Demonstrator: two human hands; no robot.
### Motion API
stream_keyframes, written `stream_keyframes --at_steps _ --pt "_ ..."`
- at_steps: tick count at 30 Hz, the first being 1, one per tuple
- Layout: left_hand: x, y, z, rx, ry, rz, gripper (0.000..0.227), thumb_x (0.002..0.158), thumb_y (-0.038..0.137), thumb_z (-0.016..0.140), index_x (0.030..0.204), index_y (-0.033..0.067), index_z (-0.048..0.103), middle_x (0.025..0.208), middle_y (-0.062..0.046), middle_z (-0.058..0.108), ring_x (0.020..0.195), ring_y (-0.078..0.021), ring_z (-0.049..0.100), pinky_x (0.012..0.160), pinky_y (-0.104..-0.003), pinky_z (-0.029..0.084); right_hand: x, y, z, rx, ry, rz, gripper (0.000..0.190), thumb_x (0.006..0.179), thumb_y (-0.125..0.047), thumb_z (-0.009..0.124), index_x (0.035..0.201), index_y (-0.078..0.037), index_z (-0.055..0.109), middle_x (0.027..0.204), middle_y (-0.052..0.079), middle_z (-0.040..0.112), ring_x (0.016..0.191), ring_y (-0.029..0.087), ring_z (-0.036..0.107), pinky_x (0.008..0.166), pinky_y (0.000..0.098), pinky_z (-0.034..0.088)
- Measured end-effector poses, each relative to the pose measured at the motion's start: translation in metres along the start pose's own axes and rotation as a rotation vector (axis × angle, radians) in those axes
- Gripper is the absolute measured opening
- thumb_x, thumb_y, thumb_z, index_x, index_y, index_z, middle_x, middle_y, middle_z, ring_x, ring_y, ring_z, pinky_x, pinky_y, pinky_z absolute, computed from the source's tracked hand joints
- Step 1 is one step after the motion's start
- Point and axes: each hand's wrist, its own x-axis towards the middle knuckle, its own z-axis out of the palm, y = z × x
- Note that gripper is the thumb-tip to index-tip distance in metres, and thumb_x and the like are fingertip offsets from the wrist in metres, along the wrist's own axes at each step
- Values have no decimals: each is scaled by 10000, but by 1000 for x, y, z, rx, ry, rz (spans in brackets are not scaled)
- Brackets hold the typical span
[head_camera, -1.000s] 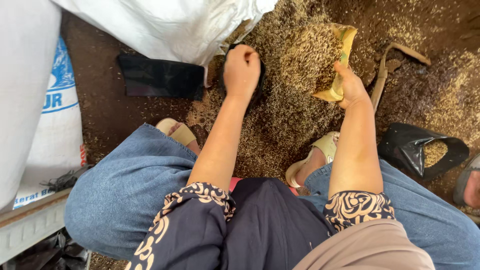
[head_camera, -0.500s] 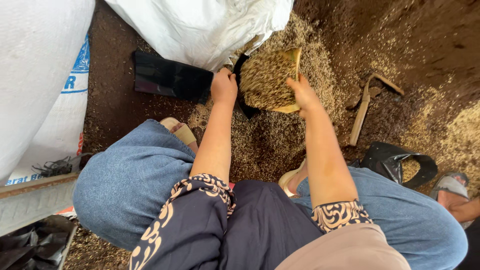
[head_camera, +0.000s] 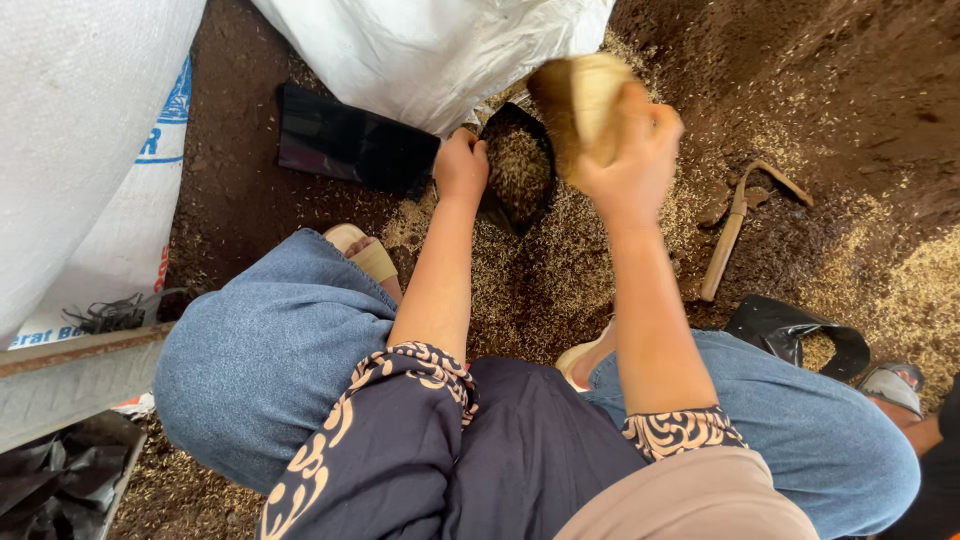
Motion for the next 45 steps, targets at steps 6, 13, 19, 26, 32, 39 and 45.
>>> stream_keyframes --at_steps 6,13,19,26,32,39,45 --pt "-5 15 -23 26 -79 -6 221 915 305 666 951 86 676 921 -124 709 883 -346 672 751 -469 535 27 81 4 -114 174 238 1027 713 -370 861 1543 -131 306 1528 254 311 1333 465 445 975 644 427" --pt "-15 29 -52 285 -282 -78 348 953 427 624 956 82 660 952 -132 705 905 -331 677 779 -465 535 -3 32 82 38 -256 207 649 940 -562 662 1284 -22 558 1283 182 585 1107 301 627 936 459 523" --pt "-41 36 -39 207 -362 247 265 984 296 548 950 79 695 1011 -138 715 917 -355 679 830 -489 526 2 67 101 2 -403 381 368 1021 -404 495 1195 -157 706 1071 130 739 954 308 699 829 467 548" --pt "-14 17 -52 218 -123 101 295 997 295 524 940 46 672 950 -183 684 892 -411 644 774 -511 519 11 84 122 47 -385 215 356 984 -383 514 1076 -134 751 1022 126 751 930 321 700 824 467 541" --pt "-20 5 -41 176 -215 -80 337 1026 313 491 932 34 654 888 -184 672 836 -405 655 759 -513 526 7 59 114 54 -318 136 346 1027 -394 552 983 -106 739 917 124 727 829 323 674 747 456 541" --pt "-29 3 -31 104 -98 83 304 978 308 520 964 48 678 955 -191 702 886 -427 666 763 -533 522 14 32 91 344 -168 -118 277 927 -327 666 909 -52 694 840 91 710 733 229 682 688 397 564" --pt "-52 12 -12 20 -64 174 258 978 278 521 894 96 684 959 -167 701 876 -401 680 788 -522 537 14 12 154 -105 -642 -839 220 862 -158 592 958 -69 768 1041 116 750 1071 322 663 980 456 476"
